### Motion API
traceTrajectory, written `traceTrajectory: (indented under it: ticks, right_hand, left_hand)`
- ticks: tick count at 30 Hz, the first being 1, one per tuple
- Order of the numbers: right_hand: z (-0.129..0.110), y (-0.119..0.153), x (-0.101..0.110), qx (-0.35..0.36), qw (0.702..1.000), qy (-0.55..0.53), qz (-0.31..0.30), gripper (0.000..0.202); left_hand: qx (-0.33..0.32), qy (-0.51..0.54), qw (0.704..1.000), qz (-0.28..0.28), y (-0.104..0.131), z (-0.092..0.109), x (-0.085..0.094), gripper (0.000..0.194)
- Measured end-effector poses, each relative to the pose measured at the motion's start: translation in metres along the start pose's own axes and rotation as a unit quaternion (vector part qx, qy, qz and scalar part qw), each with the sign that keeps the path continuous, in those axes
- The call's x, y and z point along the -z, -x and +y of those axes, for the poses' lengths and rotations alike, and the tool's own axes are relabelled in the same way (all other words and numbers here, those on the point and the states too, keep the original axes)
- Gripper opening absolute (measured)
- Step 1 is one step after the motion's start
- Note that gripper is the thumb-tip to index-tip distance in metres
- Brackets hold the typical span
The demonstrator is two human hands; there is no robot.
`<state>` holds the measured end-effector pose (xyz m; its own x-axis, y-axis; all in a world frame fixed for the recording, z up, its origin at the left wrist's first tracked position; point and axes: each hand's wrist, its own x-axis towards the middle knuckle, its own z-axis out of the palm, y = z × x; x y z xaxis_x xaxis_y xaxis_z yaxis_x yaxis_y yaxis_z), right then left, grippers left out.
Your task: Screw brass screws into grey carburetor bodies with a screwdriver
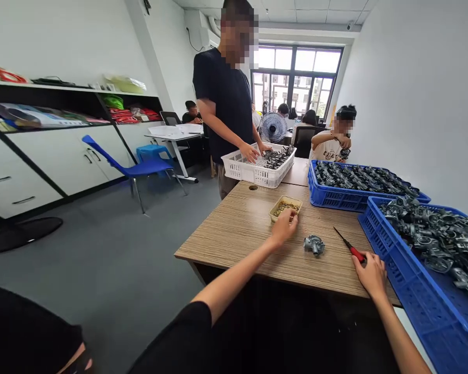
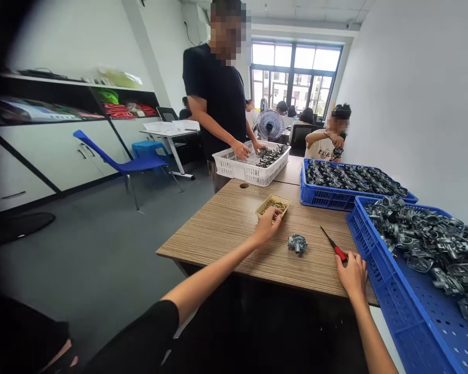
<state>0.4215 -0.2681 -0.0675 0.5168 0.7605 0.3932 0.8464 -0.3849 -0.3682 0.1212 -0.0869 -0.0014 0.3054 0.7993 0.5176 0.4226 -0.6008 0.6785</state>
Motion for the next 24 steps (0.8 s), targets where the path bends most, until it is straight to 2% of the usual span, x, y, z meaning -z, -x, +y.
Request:
traceTrajectory:
  ticks: [2,3,5,7,14,24]
  right_hand:
    - [0.003,-0.002,-0.003,0.001,1.000,-0.013,0.004,0.044]
    - [0.005,-0.003,-0.004,0.002,1.000,-0.019,0.004,0.044]
    - [0.008,-0.005,-0.006,0.010,0.999,-0.031,0.002,0.042]
    - [0.010,-0.006,-0.007,0.021,0.999,-0.042,0.004,0.041]
    - [0.009,-0.007,-0.008,0.028,0.998,-0.060,0.006,0.038]
    - [0.004,-0.003,-0.004,0.022,0.998,-0.058,0.007,0.027]
  left_hand:
    - [0.009,-0.120,0.989,-0.081,-0.030,-0.008,0.020,0.017]
    - [0.023,-0.183,0.974,-0.133,-0.043,-0.012,0.029,0.018]
    - [0.038,-0.220,0.960,-0.169,-0.062,-0.020,0.041,0.021]
    - [0.057,-0.248,0.947,-0.197,-0.071,-0.028,0.047,0.019]
    - [0.109,-0.319,0.903,-0.265,-0.074,-0.046,0.038,0.011]
    - [0.103,-0.379,0.876,-0.281,-0.080,-0.037,0.027,0.009]
